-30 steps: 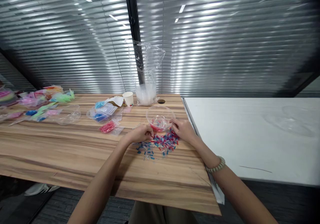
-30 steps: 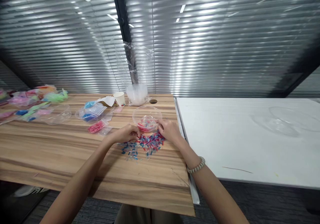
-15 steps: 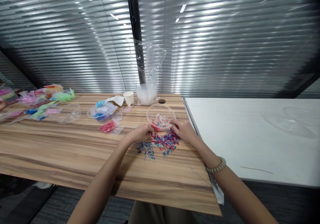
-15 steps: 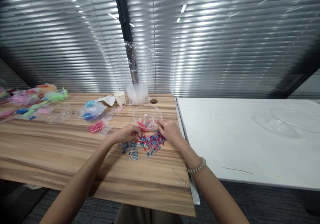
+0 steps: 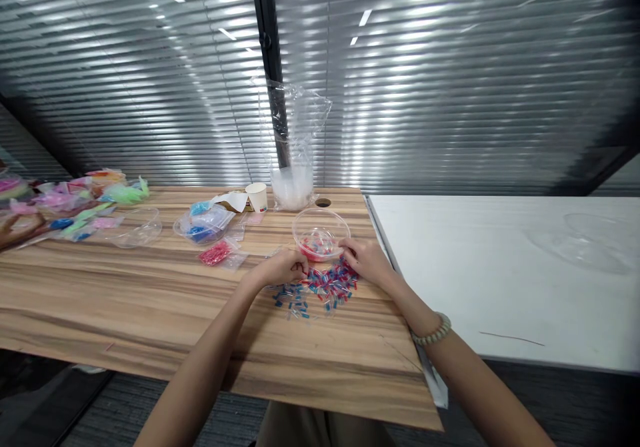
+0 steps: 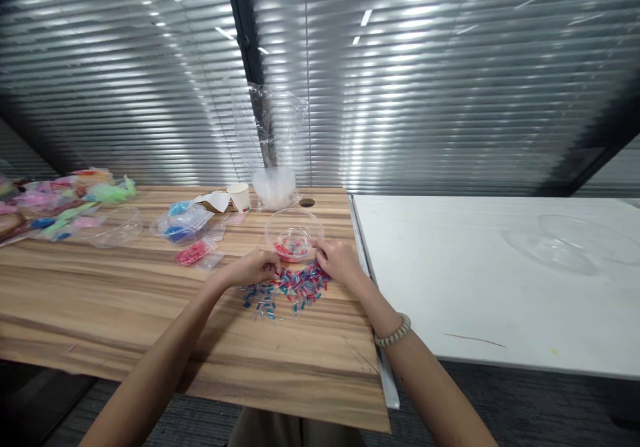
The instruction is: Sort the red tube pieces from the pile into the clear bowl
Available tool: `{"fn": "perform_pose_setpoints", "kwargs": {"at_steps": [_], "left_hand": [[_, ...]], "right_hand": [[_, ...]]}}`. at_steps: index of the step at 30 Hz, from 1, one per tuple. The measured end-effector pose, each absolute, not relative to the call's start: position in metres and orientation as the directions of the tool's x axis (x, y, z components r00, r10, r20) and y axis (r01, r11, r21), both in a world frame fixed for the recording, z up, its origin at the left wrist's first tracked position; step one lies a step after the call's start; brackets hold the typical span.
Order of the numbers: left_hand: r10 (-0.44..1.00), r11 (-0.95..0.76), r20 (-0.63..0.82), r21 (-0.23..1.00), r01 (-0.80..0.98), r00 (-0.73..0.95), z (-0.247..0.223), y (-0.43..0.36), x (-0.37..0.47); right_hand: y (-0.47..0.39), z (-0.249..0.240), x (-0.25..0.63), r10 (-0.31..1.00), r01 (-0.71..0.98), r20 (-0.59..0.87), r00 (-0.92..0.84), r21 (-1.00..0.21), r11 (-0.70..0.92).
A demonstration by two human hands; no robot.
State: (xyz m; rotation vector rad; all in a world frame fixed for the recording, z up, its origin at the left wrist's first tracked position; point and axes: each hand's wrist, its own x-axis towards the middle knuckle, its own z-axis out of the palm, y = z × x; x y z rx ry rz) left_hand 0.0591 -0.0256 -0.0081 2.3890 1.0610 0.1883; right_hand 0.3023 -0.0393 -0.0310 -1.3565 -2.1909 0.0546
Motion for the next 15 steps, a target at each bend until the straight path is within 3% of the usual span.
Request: {"fn": "perform_pose_setpoints", "kwargs": {"at_steps": [15], "left_hand": [[0.721, -0.555, -0.096, 0.512, 0.655, 0.686, -0.0066, -0.026, 0.0591]], "right_hand": [[-0.0372, -0.0339, 0.3032, 0.826, 0.807, 0.451, -0.338, -0.314, 0.501]]}}
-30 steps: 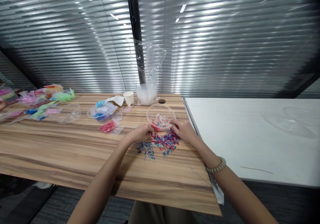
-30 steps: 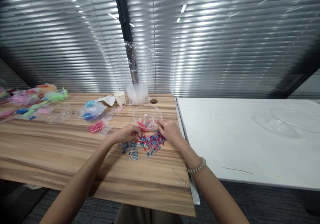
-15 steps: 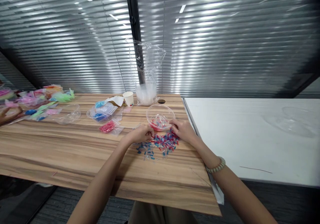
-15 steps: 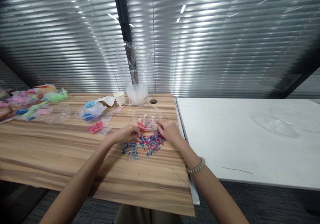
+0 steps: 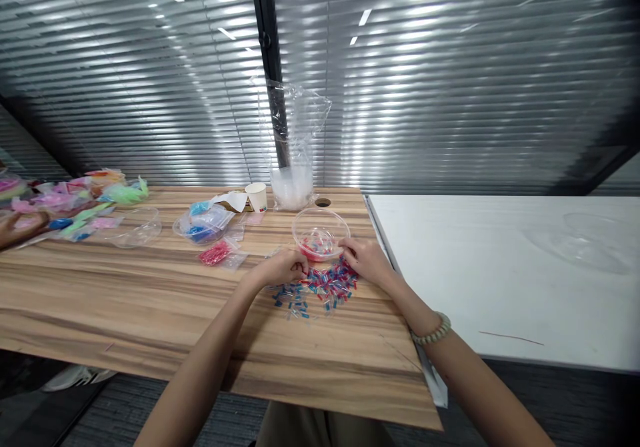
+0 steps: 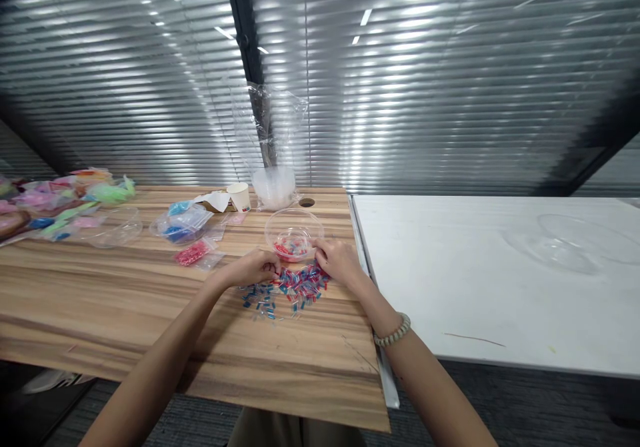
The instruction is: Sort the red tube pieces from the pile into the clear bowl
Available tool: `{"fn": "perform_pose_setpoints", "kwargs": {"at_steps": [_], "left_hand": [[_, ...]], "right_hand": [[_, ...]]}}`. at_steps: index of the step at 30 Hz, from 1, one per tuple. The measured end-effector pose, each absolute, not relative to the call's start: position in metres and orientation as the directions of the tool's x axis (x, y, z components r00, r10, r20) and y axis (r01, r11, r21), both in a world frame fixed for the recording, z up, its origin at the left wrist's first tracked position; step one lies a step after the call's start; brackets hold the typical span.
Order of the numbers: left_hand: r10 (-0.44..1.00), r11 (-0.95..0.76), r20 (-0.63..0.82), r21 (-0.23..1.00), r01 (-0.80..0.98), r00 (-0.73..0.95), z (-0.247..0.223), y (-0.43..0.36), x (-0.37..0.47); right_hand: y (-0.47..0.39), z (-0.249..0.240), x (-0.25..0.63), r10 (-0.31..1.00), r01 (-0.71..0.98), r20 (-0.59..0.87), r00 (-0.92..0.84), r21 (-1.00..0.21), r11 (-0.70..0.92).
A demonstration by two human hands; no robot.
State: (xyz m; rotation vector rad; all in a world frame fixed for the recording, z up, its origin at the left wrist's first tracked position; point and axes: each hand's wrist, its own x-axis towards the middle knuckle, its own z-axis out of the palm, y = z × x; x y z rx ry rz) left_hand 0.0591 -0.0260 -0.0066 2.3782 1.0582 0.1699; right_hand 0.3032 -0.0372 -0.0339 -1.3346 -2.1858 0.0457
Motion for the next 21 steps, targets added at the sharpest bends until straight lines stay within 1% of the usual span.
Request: {"fn": "perform_pose_setpoints", "kwargs": {"at_steps": [17, 21], "left_hand": [[0.723, -0.551, -0.082, 0.53, 0.645, 0.686, -0.0108, -0.0248, 0.0579], [0.723, -0.554, -0.088, 0.519, 0.651, 0.685, -0.0096, -0.026, 0.0586]], "right_hand": [[-0.0395, -0.0314, 0.3023, 0.838, 0.831, 0.438, -0.325, -0.291, 0.474], [-0.0392, -0.0317, 0.3025, 0.838, 0.831, 0.436, -0.328, -0.289, 0.475]]}}
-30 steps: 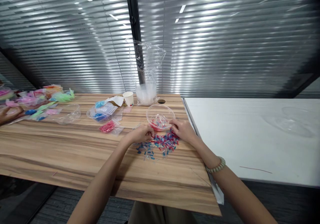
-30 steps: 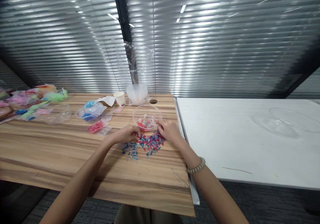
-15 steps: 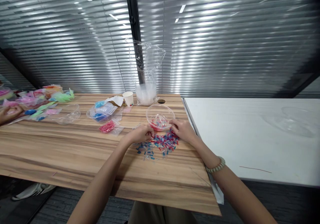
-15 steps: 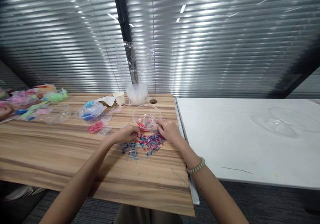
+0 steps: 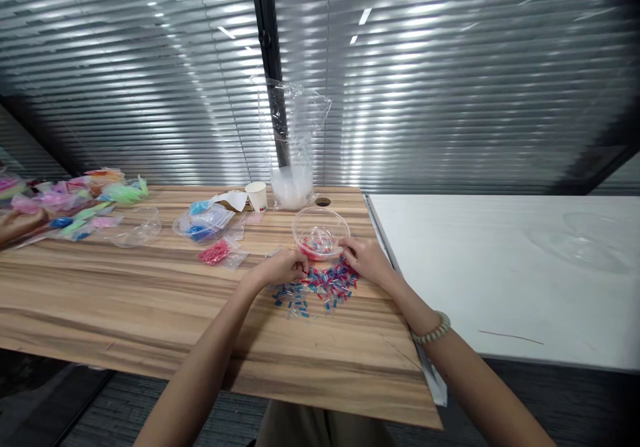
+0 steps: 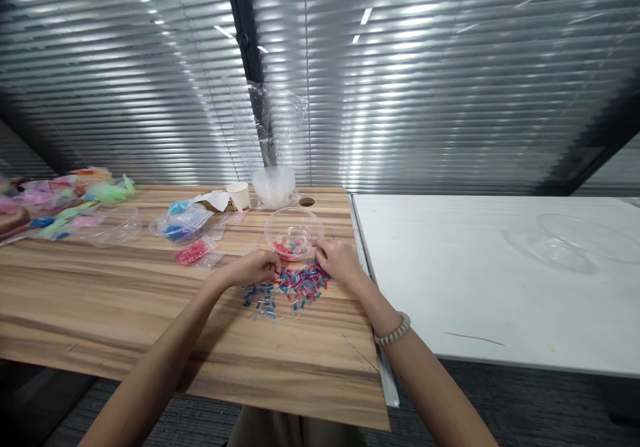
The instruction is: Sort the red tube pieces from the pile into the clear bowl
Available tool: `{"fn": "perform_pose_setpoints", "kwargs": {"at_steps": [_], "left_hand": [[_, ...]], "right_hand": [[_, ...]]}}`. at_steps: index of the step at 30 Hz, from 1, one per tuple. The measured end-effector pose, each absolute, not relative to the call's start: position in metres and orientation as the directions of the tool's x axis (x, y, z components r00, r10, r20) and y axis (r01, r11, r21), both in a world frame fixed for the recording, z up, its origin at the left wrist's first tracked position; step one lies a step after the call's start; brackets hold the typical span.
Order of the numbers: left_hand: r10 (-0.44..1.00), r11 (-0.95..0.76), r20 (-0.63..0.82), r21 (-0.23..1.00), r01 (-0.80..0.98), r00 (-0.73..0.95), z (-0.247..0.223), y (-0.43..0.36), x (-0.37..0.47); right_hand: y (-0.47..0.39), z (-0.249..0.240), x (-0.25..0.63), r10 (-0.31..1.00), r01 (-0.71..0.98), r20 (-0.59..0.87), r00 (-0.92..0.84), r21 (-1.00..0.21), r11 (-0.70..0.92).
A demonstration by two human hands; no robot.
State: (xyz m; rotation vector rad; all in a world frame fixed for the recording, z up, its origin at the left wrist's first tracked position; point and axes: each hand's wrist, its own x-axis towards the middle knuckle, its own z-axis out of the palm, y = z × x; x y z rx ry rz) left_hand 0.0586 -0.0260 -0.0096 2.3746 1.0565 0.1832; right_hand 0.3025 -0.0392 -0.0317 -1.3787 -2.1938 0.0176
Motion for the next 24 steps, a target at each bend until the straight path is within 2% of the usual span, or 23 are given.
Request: {"fn": "perform_pose_setpoints", "kwargs": {"at_steps": [24], "left_hand": [[0.734, -0.561, -0.096, 0.472, 0.68, 0.672, -0.0027, -0.0309, 0.0645]], "right_hand": [[-0.0381, -0.0332, 0.3022, 0.846, 0.833, 0.428, -0.318, -0.3, 0.465]]}}
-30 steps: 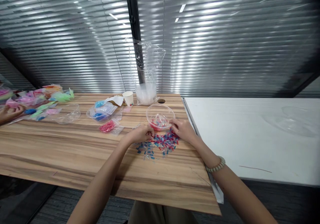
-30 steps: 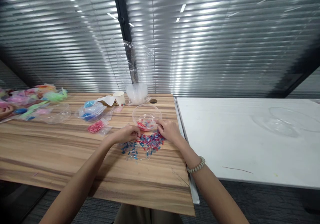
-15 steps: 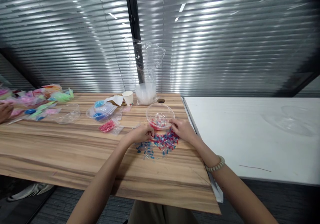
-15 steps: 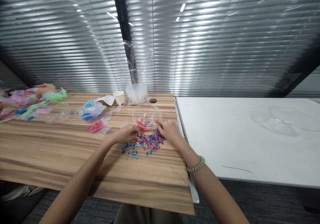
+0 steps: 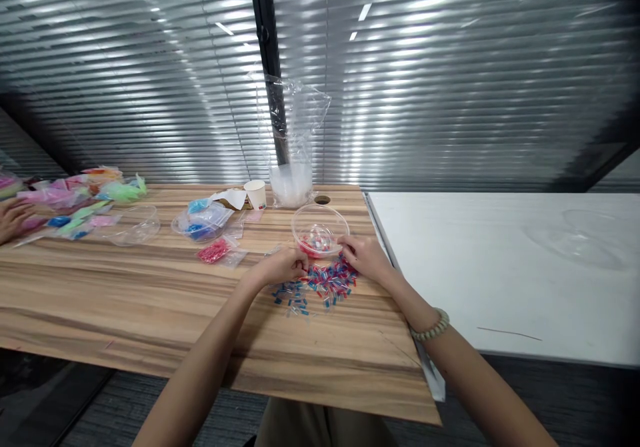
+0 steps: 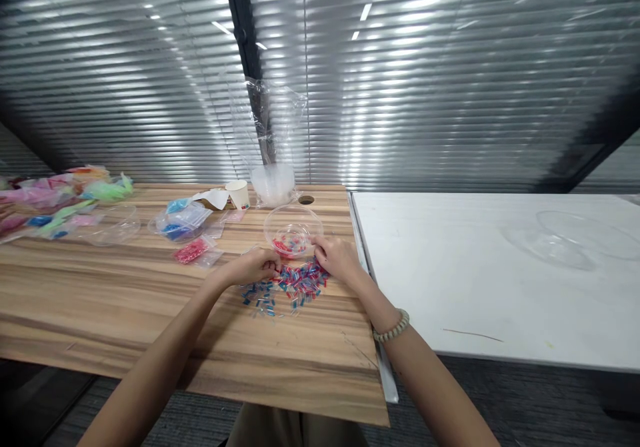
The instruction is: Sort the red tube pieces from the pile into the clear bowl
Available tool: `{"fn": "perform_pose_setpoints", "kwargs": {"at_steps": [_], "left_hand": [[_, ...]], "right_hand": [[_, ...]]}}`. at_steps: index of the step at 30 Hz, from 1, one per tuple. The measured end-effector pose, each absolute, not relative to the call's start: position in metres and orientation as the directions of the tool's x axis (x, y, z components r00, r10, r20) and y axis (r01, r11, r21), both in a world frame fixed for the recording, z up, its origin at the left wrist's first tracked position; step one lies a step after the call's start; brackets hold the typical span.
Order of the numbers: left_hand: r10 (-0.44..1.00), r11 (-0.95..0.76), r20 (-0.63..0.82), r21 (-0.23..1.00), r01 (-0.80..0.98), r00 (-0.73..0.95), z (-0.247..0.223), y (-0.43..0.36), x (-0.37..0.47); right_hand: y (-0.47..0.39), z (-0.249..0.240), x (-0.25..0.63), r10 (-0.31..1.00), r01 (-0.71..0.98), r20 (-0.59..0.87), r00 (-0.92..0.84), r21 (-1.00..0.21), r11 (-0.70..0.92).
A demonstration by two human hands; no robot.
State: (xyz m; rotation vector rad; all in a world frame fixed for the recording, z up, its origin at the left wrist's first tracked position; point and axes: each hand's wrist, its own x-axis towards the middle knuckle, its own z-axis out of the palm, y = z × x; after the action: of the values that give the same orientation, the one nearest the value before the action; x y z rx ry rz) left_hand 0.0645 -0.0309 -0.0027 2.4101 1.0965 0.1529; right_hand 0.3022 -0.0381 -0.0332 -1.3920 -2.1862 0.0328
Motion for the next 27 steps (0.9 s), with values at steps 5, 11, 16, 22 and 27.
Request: {"fn": "perform_pose_setpoints", "kwargs": {"at_steps": [5, 11, 16, 22, 27], "left_hand": [[0.737, -0.544, -0.118, 0.48, 0.688, 0.665, 0.001, -0.033, 0.066], [0.738, -0.551, -0.113, 0.467, 0.692, 0.665, 0.0, -0.033, 0.066], [0.74, -0.555, -0.114, 0.453, 0.698, 0.663, 0.001, -0.034, 0.066], [0.728, -0.578, -0.101, 0.442, 0.686, 0.678, 0.008, -0.038, 0.07], [0.731, -0.572, -0.101, 0.45, 0.686, 0.675, 0.01, -0.039, 0.071]], "right_hand": [[-0.037, -0.035, 0.303, 0.843, 0.826, 0.433, -0.32, -0.308, 0.472], [-0.037, -0.035, 0.303, 0.842, 0.817, 0.435, -0.319, -0.325, 0.477], [-0.037, -0.034, 0.302, 0.838, 0.815, 0.443, -0.319, -0.323, 0.481], [-0.038, -0.033, 0.302, 0.835, 0.808, 0.447, -0.322, -0.329, 0.488], [-0.038, -0.032, 0.302, 0.842, 0.812, 0.433, -0.322, -0.331, 0.481]]}}
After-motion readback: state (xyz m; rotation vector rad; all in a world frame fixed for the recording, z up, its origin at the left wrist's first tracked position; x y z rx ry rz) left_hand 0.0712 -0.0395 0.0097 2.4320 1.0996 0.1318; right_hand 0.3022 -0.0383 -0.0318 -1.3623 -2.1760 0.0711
